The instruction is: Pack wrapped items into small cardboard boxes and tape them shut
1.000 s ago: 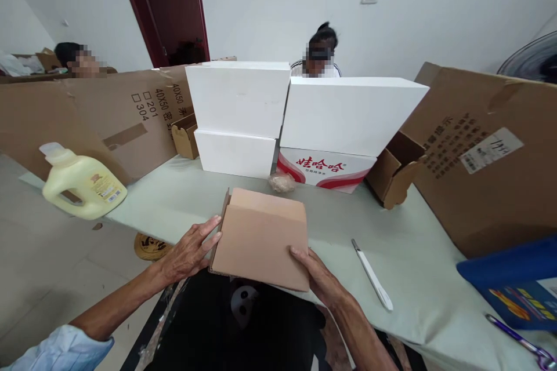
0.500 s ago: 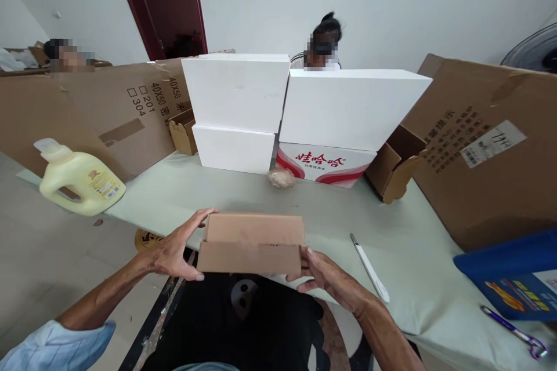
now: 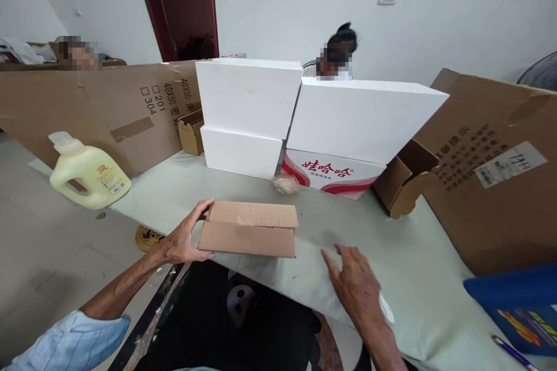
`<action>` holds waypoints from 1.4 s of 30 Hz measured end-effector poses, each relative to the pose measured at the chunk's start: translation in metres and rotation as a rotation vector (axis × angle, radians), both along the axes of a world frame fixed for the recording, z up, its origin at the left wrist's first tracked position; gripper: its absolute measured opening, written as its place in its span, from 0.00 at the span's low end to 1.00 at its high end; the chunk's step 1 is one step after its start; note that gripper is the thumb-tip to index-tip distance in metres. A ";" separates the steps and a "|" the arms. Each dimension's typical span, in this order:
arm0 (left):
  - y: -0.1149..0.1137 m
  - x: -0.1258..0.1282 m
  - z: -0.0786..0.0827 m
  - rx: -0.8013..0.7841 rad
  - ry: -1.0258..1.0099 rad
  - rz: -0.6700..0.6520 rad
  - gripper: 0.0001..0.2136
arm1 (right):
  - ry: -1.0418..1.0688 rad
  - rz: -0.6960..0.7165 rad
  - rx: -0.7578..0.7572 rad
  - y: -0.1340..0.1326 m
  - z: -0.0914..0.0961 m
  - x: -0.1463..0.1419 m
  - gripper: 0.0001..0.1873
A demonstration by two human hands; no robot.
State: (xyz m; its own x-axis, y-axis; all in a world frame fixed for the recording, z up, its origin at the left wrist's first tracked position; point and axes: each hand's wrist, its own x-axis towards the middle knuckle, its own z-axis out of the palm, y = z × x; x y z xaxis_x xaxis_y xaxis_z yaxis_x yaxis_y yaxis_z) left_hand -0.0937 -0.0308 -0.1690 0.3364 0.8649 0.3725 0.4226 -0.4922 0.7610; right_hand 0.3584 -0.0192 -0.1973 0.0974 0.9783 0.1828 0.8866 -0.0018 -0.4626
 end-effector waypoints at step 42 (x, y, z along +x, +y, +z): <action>-0.026 0.022 0.018 -0.004 -0.065 -0.042 0.33 | -0.228 0.850 0.121 0.009 0.152 -0.099 0.20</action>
State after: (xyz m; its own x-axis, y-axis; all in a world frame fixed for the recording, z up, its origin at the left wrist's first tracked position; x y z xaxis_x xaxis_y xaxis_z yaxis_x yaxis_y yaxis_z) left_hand -0.0715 -0.0569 -0.1510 0.3473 0.8522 0.3912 0.3516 -0.5051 0.7882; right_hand 0.2594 -0.0103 -0.0455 -0.7048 0.6758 0.2158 0.6363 0.7367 -0.2290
